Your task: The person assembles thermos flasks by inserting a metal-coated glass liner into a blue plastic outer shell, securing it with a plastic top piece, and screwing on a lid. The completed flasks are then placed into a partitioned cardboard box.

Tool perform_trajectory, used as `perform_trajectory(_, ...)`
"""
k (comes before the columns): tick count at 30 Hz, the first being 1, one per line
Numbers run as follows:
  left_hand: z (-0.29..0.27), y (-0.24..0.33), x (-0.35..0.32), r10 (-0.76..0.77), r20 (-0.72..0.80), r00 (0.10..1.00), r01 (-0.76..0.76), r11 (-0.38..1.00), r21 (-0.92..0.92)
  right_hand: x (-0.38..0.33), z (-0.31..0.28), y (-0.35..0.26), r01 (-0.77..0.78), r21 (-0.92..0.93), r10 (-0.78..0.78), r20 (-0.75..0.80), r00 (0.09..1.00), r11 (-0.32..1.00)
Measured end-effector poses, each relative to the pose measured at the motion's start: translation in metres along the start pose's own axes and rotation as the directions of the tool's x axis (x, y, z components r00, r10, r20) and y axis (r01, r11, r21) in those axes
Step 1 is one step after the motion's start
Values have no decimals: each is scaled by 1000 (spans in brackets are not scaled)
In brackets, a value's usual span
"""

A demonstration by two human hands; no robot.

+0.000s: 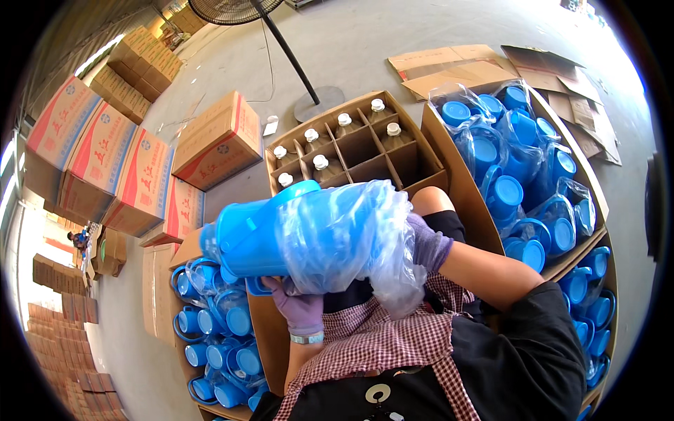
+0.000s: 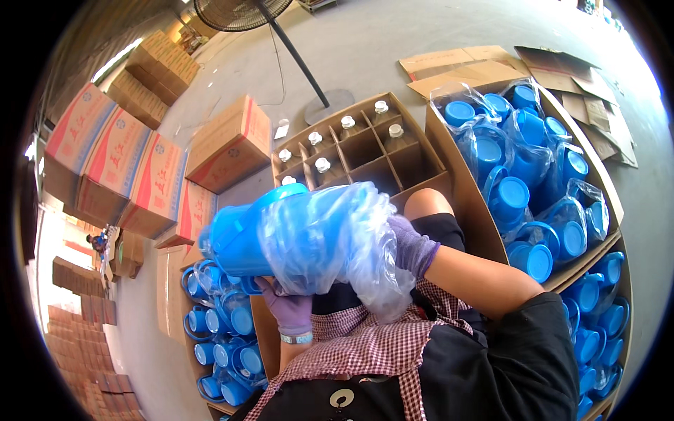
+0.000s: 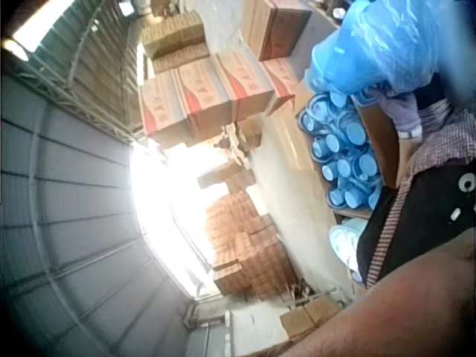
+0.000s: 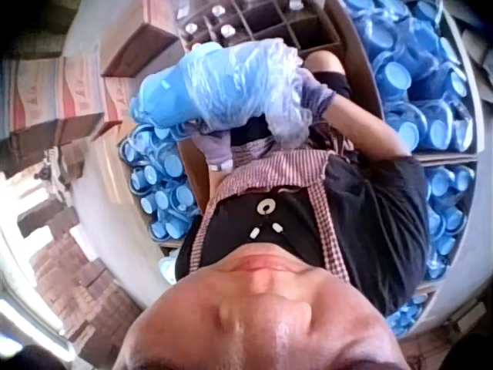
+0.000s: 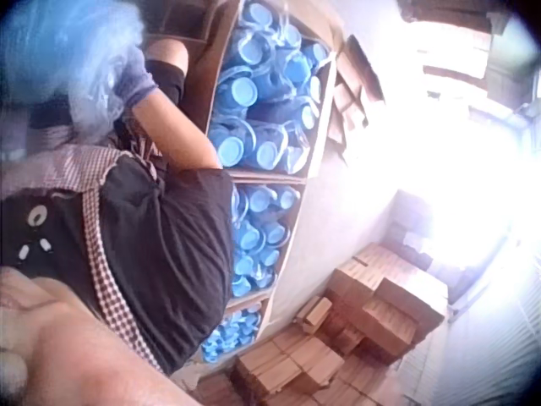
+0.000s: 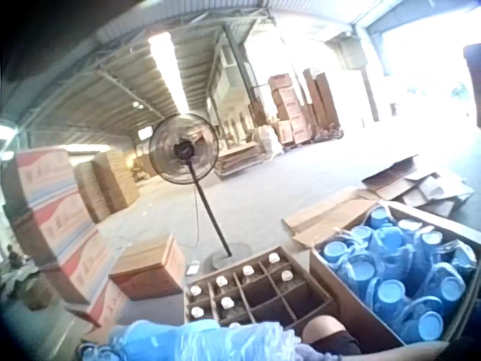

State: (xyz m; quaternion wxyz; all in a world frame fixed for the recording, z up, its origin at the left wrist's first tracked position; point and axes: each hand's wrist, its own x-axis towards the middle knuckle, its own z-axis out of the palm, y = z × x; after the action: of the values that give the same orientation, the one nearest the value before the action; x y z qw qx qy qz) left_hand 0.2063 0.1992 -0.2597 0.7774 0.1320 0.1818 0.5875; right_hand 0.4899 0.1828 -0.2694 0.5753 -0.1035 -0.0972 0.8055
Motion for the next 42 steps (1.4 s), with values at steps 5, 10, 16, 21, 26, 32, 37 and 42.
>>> perform_trajectory(5, -21, 44, 16, -31, 80, 996, 21, 992, 122, -18, 39, 36, 465, -549, -513, 75, 855, 695)
perform_trajectory(10, -3, 27, 12, -97, 90, 991, 92, 994, 65, -35, 38, 8, 270, -906, -538, 413, 734, -327)
perform_trajectory(16, -9, 14, 21, -101, 184, 978, 56, 971, 232, -24, -11, 33, 333, -407, -439, -201, 876, 851)
perform_trajectory(21, -10, 25, 19, -230, 338, 913, 176, 967, 182, -50, 16, 13, 404, -674, -462, 728, 507, -618)
perform_trajectory(26, 15, -1, 12, -80, -7, 997, 80, 991, 111, -45, -4, 25, 443, -653, -567, 26, 824, 614)
perform_trajectory(32, 44, 31, 29, 67, -76, 995, -48, 971, 234, -58, -14, -29, 256, -952, 11, 262, 965, 167)
perform_trajectory(37, 30, 54, 38, -70, 306, 950, -23, 957, 289, -88, 36, -84, -85, -875, -785, 380, 488, -477)
perform_trajectory(42, 54, 37, 39, -32, 383, 923, -113, 930, 351, -68, 7, -23, 217, -813, -170, 147, 974, 540)
